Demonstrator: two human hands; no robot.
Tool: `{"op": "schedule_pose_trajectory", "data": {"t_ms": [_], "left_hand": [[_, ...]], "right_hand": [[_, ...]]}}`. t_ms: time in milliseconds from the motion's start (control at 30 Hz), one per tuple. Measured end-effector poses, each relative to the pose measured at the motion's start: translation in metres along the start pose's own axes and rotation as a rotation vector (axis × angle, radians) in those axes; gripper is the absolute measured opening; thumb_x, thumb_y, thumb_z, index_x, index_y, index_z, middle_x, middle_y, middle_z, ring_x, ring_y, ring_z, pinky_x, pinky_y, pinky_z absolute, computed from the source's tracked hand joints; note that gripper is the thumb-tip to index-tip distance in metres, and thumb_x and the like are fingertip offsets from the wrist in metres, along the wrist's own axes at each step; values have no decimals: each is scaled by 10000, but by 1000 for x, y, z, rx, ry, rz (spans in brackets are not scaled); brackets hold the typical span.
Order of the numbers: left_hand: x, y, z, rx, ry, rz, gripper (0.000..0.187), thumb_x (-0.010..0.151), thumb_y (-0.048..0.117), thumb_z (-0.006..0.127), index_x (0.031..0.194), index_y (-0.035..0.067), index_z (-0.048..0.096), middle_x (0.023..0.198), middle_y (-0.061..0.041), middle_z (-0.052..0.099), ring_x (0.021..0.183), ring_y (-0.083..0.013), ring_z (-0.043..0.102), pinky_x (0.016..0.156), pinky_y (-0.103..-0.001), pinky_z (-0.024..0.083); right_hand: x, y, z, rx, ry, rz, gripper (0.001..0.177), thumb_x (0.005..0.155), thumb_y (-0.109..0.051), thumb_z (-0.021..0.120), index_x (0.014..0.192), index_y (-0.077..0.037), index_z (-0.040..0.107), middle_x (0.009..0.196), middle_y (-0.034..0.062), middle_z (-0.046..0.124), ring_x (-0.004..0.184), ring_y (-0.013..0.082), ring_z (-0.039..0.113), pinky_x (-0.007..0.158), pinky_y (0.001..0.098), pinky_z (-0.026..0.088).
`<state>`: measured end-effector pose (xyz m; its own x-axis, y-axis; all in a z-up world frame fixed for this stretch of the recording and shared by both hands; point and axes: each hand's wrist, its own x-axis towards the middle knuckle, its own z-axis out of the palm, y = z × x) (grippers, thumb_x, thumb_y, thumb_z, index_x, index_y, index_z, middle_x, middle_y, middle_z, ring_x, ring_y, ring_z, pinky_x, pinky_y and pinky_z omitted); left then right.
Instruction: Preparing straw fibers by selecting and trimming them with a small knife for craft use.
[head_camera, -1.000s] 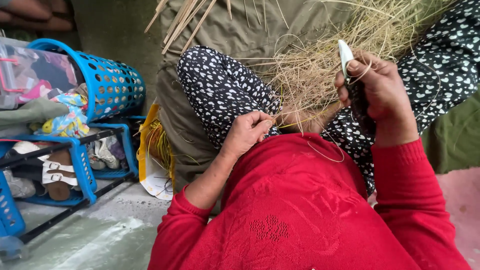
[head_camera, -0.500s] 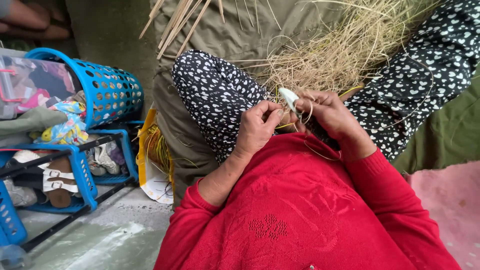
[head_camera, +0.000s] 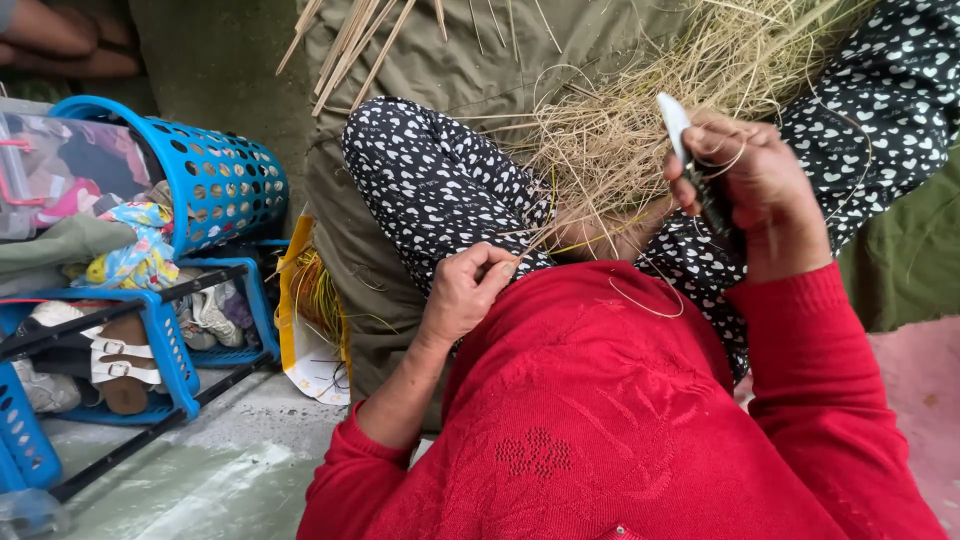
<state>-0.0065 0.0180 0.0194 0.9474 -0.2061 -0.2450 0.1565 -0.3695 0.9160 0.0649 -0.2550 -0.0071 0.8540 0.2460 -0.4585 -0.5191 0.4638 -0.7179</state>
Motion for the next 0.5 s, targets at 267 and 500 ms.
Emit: {"op": "schedule_pose_trajectory", "data": {"t_ms": [267,500], "left_hand": [[-14,-17,-39,206,46,40,41,726,10,573,753,24,601,597,1,561,415,-48,357,361,-185,292],[-18,-17,-70,450,232,99,39,748,23,546,764,9,579,636,-47,579,470,-129,468,437,-254,385]], "right_hand": [[-7,-30,-9,-68,161,-110,110,807,-137,566,883,-59,552,610,-13,569,383,41,491,311,117,416],[29,-4,-175,20,34,-95,185,929,-370,502,836,-210,511,579,-119,434,502,-44,435,451,79,344]]}}
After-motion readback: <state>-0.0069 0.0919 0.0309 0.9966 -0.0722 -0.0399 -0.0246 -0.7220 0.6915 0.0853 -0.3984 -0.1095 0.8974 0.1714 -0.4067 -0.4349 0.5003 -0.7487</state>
